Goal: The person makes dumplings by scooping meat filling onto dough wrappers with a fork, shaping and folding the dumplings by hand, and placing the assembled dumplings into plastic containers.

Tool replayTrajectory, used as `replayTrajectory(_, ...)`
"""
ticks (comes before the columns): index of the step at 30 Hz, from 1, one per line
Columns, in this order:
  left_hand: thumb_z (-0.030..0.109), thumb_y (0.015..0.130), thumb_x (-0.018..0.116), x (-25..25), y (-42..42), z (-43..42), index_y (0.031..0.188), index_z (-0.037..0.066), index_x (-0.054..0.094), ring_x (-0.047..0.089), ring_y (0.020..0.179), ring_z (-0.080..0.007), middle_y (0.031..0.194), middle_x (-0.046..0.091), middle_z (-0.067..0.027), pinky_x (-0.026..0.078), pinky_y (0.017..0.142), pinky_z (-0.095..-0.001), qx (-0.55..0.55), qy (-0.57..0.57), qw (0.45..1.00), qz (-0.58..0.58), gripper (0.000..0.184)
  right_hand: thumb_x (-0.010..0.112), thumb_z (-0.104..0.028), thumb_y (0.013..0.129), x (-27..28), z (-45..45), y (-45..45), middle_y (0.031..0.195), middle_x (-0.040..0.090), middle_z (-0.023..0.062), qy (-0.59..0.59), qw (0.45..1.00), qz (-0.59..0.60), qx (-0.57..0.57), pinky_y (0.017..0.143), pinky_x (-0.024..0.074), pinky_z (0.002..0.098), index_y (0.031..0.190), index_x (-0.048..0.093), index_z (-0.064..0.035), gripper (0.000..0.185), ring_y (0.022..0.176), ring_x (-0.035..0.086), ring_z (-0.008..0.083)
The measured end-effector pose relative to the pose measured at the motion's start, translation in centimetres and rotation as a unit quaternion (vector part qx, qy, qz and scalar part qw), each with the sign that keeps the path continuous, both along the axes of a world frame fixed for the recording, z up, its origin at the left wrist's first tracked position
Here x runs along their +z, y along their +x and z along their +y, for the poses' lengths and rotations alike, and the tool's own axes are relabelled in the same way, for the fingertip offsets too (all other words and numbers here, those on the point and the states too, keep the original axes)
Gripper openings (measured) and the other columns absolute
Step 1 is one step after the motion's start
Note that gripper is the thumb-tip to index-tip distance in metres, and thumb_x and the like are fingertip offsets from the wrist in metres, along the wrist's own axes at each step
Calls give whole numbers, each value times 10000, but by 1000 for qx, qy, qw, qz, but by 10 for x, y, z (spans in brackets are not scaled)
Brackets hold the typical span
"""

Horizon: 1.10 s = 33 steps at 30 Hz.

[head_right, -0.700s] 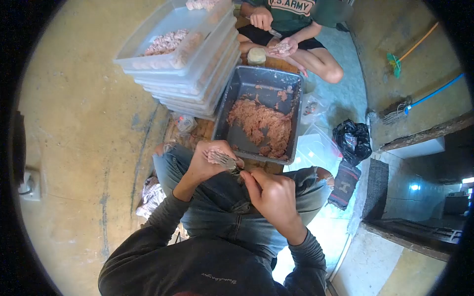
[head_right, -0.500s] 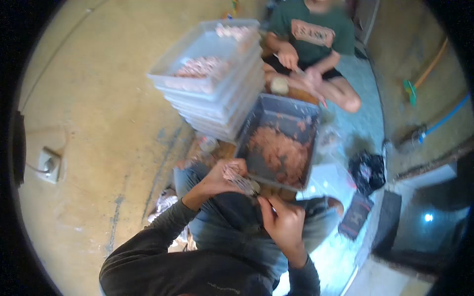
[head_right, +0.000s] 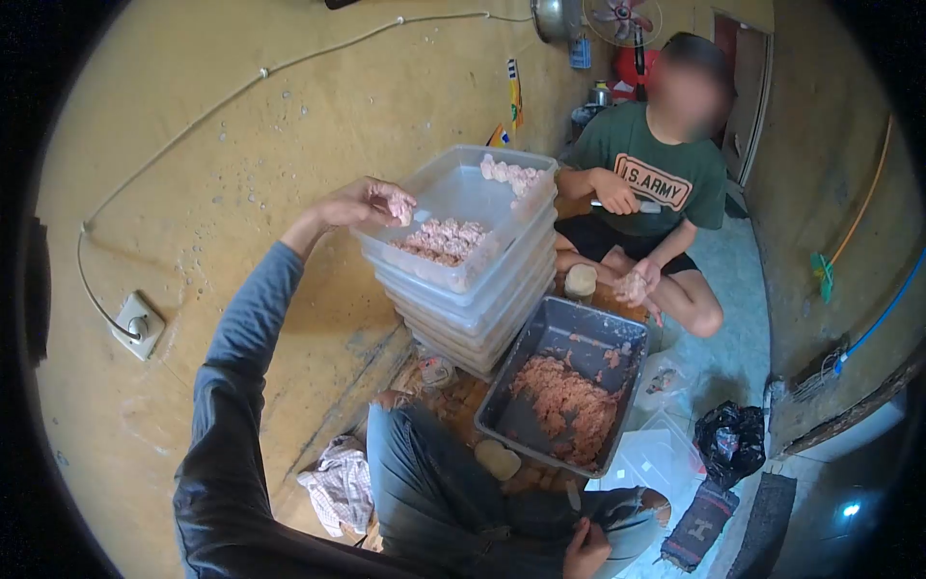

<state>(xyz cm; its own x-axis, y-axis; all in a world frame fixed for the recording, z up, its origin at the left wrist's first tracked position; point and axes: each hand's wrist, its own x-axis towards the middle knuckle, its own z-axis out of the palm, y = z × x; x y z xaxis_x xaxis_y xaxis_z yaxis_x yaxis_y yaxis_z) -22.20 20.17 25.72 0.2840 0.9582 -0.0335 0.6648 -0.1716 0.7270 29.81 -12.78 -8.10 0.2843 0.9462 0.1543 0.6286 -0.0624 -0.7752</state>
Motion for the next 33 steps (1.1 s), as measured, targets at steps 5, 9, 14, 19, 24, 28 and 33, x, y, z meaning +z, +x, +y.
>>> replayTrajectory(5, -35, 746, 802, -48, -68, 71, 1213, 31, 734, 655, 931, -128, 1062, 752, -20, 546, 878, -292, -51, -38, 986, 151, 477, 682, -349, 1000, 13, 9, -16, 650, 660, 212, -8, 993, -113, 17, 506, 479, 506, 858, 767, -53, 339, 543, 624, 439)
replayTrajectory(9, 26, 699, 816, -60, -69, 73, 1246, 89, 749, 695, 977, -180, 1067, 776, -67, 558, 886, -320, -49, -54, 970, 231, 554, 677, -366, 1000, 14, 12, -20, 631, 649, 215, 53, 994, -97, -21, 491, 477, 503, 815, 749, -59, 366, 531, 616, 445)
replayTrajectory(14, 26, 723, 788, -57, -64, 60, 1306, 82, 717, 696, 1002, -183, 1101, 770, -69, 559, 888, -318, -58, -91, 976, 192, 590, 680, -379, 995, 17, 13, -21, 628, 647, 220, 16, 995, -101, -15, 486, 484, 508, 804, 745, -71, 368, 535, 625, 445)
replayTrajectory(19, -62, 773, 727, -60, -59, 56, 1385, 17, 641, 654, 1049, -136, 1216, 716, -45, 532, 951, -286, -79, -88, 983, 139, 623, 654, -403, 1007, 25, 12, -21, 614, 640, 213, 20, 994, -104, -15, 467, 473, 516, 779, 719, -78, 403, 508, 612, 439)
replayTrajectory(24, -66, 733, 703, -67, -62, 60, 1329, 19, 665, 664, 1039, -150, 1169, 730, -64, 536, 915, -295, -46, -116, 985, 120, 603, 693, -272, 972, -36, 10, -11, 596, 630, 160, 11, 994, -106, -3, 507, 461, 486, 720, 641, -62, 332, 536, 628, 397)
replayTrajectory(28, -68, 757, 669, -57, -40, 53, 1244, 25, 707, 652, 1006, -131, 1076, 742, -31, 530, 922, -296, -29, -125, 982, 136, 498, 713, -277, 956, -32, 9, -13, 585, 623, 163, 37, 994, -98, -17, 484, 454, 502, 685, 616, -83, 347, 520, 617, 414)
replayTrajectory(33, 45, 807, 685, -41, -16, 46, 1167, 43, 719, 644, 991, -145, 978, 732, -18, 523, 953, -321, -52, -69, 970, 228, 362, 715, -271, 958, -27, 7, -10, 603, 640, 162, 14, 996, -87, -2, 498, 471, 492, 740, 659, -94, 285, 546, 647, 393)
